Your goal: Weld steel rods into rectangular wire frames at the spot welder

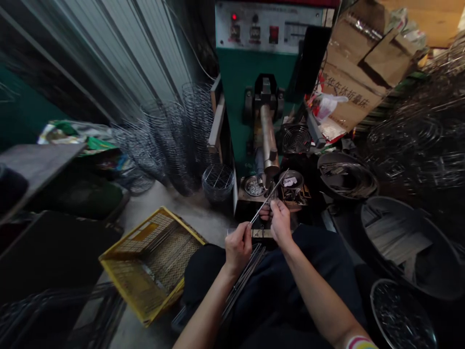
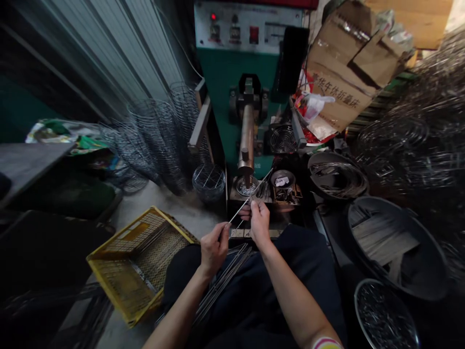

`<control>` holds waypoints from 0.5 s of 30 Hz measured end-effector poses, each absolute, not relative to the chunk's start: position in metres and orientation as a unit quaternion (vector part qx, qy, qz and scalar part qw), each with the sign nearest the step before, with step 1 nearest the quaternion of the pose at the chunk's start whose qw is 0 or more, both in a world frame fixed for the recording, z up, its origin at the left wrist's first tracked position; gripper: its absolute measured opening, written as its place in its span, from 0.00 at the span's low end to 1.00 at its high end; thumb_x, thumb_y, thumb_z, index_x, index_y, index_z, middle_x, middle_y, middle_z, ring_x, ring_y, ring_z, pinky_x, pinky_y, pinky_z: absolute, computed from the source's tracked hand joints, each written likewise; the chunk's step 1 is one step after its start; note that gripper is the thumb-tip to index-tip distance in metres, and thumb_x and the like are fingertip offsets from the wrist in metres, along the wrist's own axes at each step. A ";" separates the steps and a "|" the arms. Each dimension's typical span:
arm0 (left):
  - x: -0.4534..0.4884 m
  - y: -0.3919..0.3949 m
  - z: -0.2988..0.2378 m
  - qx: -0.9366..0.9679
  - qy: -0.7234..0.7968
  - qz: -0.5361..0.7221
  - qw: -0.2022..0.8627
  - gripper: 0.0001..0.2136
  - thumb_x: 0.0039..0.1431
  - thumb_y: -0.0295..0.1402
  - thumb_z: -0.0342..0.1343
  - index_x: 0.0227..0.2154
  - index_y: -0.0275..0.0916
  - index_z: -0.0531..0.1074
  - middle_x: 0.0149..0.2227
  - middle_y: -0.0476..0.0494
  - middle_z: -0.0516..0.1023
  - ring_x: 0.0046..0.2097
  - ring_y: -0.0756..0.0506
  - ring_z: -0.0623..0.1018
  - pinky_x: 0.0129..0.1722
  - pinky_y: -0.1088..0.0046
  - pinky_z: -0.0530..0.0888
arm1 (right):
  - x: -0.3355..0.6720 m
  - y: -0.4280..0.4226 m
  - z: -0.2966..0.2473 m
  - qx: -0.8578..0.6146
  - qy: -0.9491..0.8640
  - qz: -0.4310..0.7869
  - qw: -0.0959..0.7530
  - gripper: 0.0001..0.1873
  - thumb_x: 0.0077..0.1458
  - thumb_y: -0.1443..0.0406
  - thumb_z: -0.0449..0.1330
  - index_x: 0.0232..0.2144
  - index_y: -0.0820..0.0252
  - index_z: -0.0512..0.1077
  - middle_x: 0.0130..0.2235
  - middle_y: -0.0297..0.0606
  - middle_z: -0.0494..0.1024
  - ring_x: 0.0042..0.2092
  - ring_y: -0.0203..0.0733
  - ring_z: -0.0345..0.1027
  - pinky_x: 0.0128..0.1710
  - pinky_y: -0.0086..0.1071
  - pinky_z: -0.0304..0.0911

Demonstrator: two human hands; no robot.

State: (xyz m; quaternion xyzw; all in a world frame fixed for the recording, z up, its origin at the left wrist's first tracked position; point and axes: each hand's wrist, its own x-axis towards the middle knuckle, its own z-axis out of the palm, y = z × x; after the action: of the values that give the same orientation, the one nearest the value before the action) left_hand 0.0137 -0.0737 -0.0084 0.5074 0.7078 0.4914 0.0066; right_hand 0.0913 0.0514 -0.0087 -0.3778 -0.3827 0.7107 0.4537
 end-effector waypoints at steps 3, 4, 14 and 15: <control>0.010 -0.072 -0.007 0.511 0.707 0.488 0.005 0.07 0.65 0.28 0.49 0.38 0.36 0.73 0.29 0.46 0.78 0.27 0.51 0.76 0.30 0.77 0.68 | 0.088 0.053 -0.005 -0.374 -0.390 0.708 0.455 0.19 0.50 0.51 0.65 0.30 0.58 0.64 0.23 0.30 0.74 0.22 0.35 0.72 0.18 0.23 0.66; 0.009 -0.071 -0.007 0.513 0.707 0.486 0.006 0.07 0.65 0.28 0.49 0.38 0.36 0.73 0.29 0.46 0.78 0.27 0.50 0.76 0.30 0.77 0.68 | 0.087 0.054 -0.004 -0.376 -0.392 0.706 0.455 0.19 0.49 0.51 0.65 0.30 0.58 0.65 0.23 0.30 0.75 0.22 0.35 0.72 0.18 0.23 0.66; 0.005 -0.068 0.000 0.505 0.707 0.495 0.009 0.08 0.65 0.30 0.48 0.36 0.37 0.73 0.27 0.46 0.77 0.24 0.51 0.74 0.29 0.77 0.68 | 0.082 0.057 -0.004 -0.370 -0.412 0.696 0.457 0.17 0.52 0.51 0.63 0.31 0.58 0.65 0.24 0.30 0.75 0.23 0.35 0.72 0.19 0.25 0.67; 0.005 -0.068 0.000 0.504 0.708 0.495 0.008 0.08 0.65 0.30 0.48 0.36 0.37 0.73 0.27 0.46 0.77 0.24 0.50 0.74 0.29 0.76 0.68 | 0.081 0.057 -0.003 -0.372 -0.414 0.694 0.458 0.18 0.52 0.51 0.63 0.31 0.57 0.65 0.24 0.30 0.75 0.23 0.35 0.72 0.19 0.25 0.66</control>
State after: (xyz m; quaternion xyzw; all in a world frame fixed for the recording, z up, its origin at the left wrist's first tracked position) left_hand 0.0050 -0.0684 -0.0002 0.5042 0.7077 0.4948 0.0079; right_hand 0.0815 0.0574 -0.0028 -0.3717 -0.4138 0.6936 0.4577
